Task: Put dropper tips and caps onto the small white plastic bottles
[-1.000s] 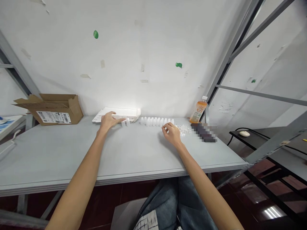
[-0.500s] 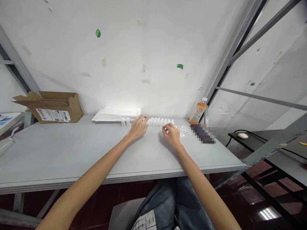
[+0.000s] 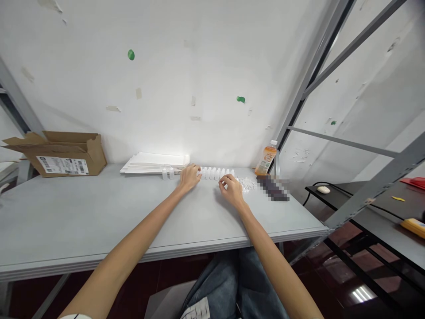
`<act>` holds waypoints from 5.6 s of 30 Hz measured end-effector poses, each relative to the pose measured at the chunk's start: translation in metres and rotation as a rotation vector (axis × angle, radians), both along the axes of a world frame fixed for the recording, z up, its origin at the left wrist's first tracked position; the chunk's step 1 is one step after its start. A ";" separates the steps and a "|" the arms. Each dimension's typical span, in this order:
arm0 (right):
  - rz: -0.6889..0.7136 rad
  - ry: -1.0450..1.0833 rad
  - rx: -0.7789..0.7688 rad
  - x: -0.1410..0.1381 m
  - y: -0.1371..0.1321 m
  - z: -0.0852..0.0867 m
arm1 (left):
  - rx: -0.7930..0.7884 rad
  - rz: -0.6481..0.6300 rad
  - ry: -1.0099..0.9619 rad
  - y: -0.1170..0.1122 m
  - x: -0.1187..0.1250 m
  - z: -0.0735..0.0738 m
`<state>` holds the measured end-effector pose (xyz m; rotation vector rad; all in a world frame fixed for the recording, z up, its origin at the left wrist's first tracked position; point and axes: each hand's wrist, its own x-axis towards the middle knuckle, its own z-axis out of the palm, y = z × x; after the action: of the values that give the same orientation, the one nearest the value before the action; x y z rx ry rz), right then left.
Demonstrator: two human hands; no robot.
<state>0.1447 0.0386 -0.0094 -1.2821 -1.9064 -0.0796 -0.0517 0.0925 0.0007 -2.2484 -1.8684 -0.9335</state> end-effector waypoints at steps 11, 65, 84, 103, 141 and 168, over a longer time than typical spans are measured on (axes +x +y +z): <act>-0.449 0.256 0.091 0.073 0.037 0.022 | -0.016 -0.063 -0.208 -0.042 -0.011 0.007; 0.407 0.729 -0.612 0.049 0.014 0.031 | -0.156 -0.388 -0.152 -0.069 0.013 -0.005; 0.547 0.482 -0.722 0.020 0.002 0.021 | -0.178 -0.501 -0.052 -0.070 0.014 -0.013; 0.553 0.590 -0.707 0.013 0.000 0.014 | -0.093 -0.405 -0.238 -0.072 0.015 -0.009; 0.634 0.511 -0.729 0.015 -0.004 0.015 | -0.441 -0.556 -0.579 -0.072 0.022 -0.012; 0.754 0.748 -0.709 0.008 -0.012 0.018 | 0.008 -0.393 0.137 -0.080 0.025 -0.011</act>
<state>0.1531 0.0263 0.0088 -0.7187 -1.6290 1.3610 -0.0267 0.0123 -0.0100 -2.6537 -1.3913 -0.7967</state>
